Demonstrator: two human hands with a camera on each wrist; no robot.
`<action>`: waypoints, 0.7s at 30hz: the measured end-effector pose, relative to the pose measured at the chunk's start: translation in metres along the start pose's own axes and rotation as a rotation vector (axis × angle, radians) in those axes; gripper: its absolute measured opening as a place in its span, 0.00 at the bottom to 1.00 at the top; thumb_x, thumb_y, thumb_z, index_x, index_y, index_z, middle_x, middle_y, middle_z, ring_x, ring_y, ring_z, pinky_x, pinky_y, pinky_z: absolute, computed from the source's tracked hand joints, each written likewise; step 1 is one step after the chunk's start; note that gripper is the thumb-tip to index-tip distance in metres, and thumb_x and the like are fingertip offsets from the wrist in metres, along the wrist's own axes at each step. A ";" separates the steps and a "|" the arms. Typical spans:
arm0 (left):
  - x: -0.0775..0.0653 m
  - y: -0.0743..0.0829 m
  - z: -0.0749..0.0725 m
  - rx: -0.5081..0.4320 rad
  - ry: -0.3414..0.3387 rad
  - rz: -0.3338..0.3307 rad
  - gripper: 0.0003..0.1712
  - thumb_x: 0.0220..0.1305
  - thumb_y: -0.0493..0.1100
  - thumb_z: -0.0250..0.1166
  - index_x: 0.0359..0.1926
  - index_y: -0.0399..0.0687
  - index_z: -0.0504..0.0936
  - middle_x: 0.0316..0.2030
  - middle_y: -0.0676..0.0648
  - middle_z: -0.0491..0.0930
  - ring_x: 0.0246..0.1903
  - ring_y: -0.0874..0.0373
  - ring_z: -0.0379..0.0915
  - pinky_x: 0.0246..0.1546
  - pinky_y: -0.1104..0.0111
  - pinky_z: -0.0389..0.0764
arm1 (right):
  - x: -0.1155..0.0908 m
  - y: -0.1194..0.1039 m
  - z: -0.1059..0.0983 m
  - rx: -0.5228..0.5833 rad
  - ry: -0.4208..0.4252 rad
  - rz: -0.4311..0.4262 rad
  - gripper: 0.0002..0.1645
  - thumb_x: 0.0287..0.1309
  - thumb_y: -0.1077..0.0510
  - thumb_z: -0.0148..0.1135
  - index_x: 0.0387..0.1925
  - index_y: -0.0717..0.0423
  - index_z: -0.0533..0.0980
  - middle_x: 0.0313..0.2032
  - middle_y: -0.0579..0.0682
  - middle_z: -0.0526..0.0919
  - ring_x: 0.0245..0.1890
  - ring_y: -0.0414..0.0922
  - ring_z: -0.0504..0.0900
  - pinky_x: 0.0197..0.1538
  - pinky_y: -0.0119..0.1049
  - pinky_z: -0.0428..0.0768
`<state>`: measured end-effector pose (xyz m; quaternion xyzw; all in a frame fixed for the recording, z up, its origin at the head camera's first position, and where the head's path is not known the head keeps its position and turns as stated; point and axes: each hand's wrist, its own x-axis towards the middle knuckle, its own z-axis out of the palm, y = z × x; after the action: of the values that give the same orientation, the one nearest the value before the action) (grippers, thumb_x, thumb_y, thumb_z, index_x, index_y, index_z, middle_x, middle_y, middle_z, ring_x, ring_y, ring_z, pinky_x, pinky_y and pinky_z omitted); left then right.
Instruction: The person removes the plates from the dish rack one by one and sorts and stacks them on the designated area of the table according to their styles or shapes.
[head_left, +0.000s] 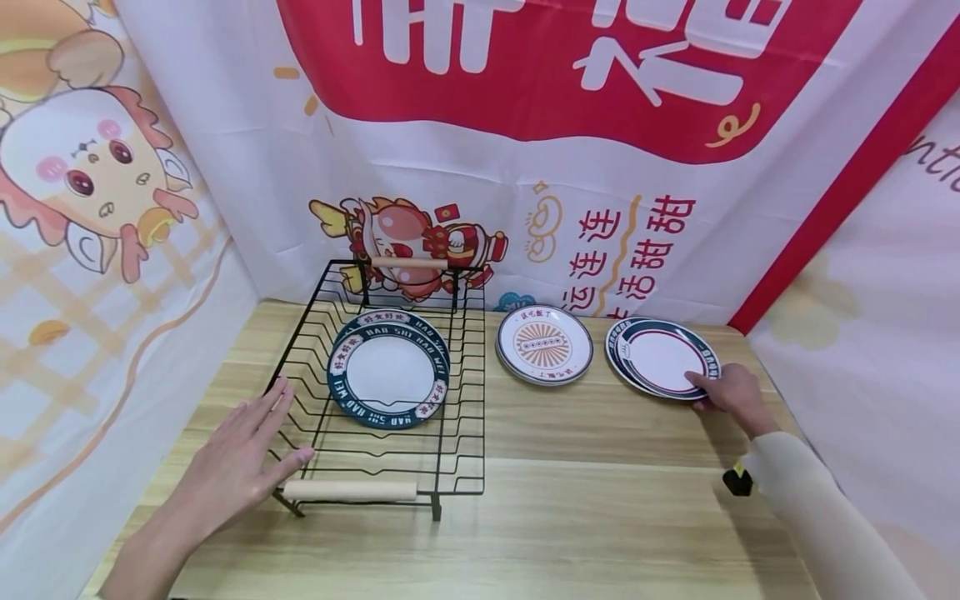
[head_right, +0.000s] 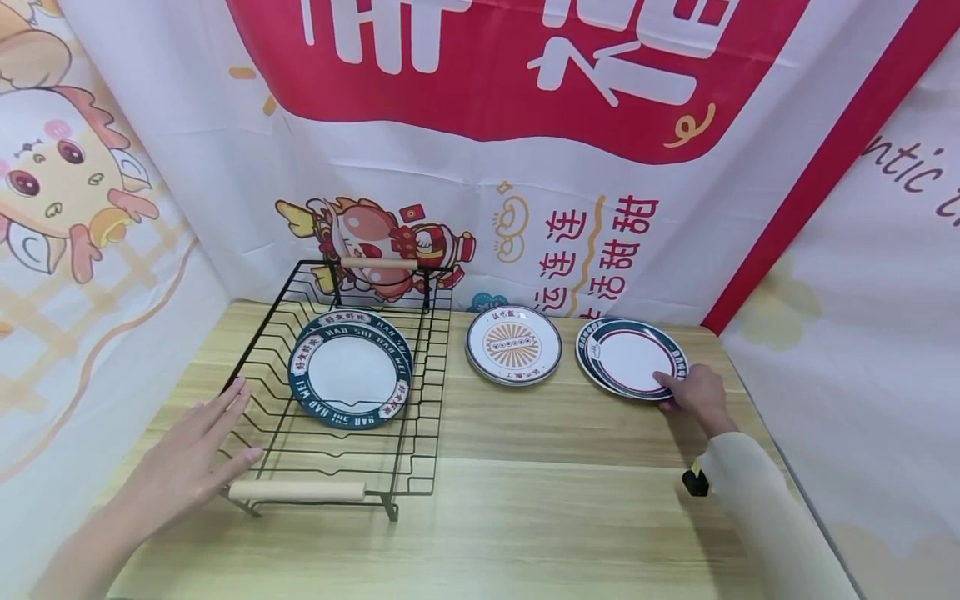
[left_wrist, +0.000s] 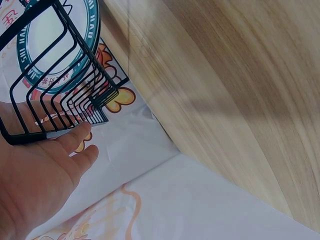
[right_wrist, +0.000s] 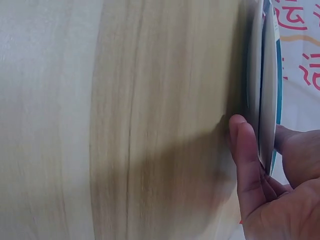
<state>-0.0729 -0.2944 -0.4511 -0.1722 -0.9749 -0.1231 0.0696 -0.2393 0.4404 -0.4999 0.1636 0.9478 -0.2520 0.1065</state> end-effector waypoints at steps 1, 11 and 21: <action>0.000 0.000 0.000 -0.001 -0.001 -0.001 0.54 0.76 0.63 0.60 0.84 0.35 0.47 0.84 0.35 0.44 0.78 0.29 0.51 0.79 0.70 0.22 | 0.000 -0.001 0.000 0.004 -0.006 -0.005 0.34 0.71 0.39 0.65 0.38 0.71 0.77 0.19 0.52 0.83 0.22 0.44 0.82 0.31 0.36 0.72; -0.001 0.001 0.000 -0.002 0.009 0.000 0.53 0.76 0.63 0.61 0.84 0.35 0.49 0.84 0.36 0.44 0.78 0.30 0.51 0.79 0.71 0.23 | 0.001 -0.013 0.013 0.003 -0.059 -0.016 0.33 0.75 0.39 0.61 0.40 0.70 0.75 0.20 0.52 0.84 0.20 0.43 0.84 0.30 0.33 0.76; -0.002 0.001 0.001 -0.002 0.021 0.001 0.53 0.76 0.63 0.61 0.83 0.35 0.50 0.84 0.37 0.45 0.79 0.31 0.52 0.80 0.70 0.24 | 0.000 -0.021 0.008 -0.157 -0.063 -0.009 0.42 0.75 0.31 0.52 0.42 0.70 0.76 0.25 0.57 0.81 0.28 0.51 0.79 0.31 0.39 0.74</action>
<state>-0.0707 -0.2939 -0.4520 -0.1716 -0.9738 -0.1260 0.0799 -0.2458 0.4189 -0.4967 0.1424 0.9616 -0.1824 0.1477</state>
